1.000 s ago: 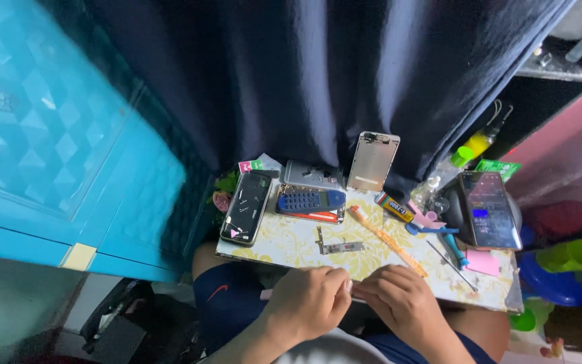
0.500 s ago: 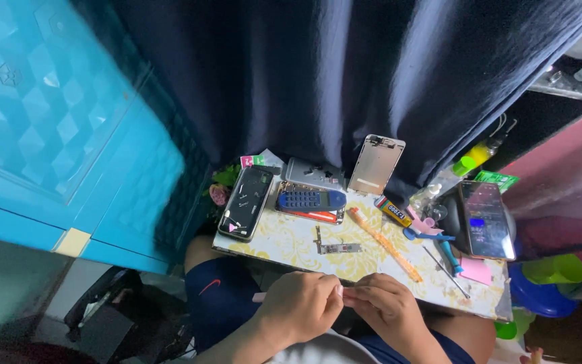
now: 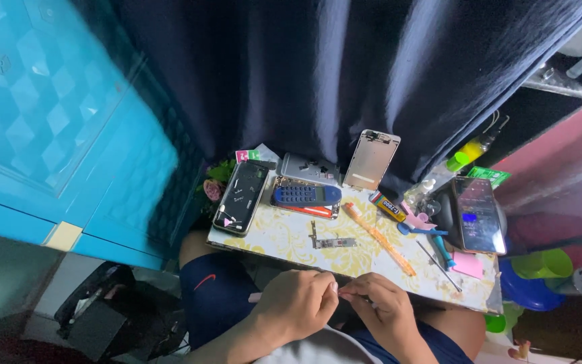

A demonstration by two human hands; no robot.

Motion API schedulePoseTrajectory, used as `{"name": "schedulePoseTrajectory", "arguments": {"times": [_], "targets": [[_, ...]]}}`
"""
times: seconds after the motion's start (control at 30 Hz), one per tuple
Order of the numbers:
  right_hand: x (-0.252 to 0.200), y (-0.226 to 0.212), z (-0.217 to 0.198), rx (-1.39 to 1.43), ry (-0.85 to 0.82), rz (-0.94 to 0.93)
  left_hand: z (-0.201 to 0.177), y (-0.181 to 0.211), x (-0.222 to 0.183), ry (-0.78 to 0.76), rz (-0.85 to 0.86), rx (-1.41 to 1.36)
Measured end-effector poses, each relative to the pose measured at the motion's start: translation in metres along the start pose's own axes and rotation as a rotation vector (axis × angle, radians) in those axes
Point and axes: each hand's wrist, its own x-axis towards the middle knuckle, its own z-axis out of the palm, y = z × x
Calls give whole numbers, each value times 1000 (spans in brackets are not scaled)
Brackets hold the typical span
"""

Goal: A person uses a small tool to grind or file the edges of a small electronic circuit board at a repair bench.

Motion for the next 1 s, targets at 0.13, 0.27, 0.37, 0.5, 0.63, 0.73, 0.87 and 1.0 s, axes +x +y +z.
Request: {"name": "schedulePoseTrajectory", "arguments": {"times": [0.13,0.27,0.37,0.5,0.63,0.73,0.87,1.0], "targets": [[-5,8,0,-1,16,-27,4,0,1,-15,-6,7],[-7,11,0,-7,34,-3,2,4,6,-21,20,-61],[-3,11,7,-71,58,1,3,7,9,-4,5,-198],[14,2,11,-194,114,-144,-2,17,10,-7,35,-288],[12,9,17,-189,159,-77,7,15,10,68,137,-131],[-2,29,25,99,132,326,6,13,9,39,164,1],[0,30,10,-115,83,408,-1,11,14,91,287,-60],[10,14,-2,-239,196,-47,-12,15,15,173,247,-143]]}}
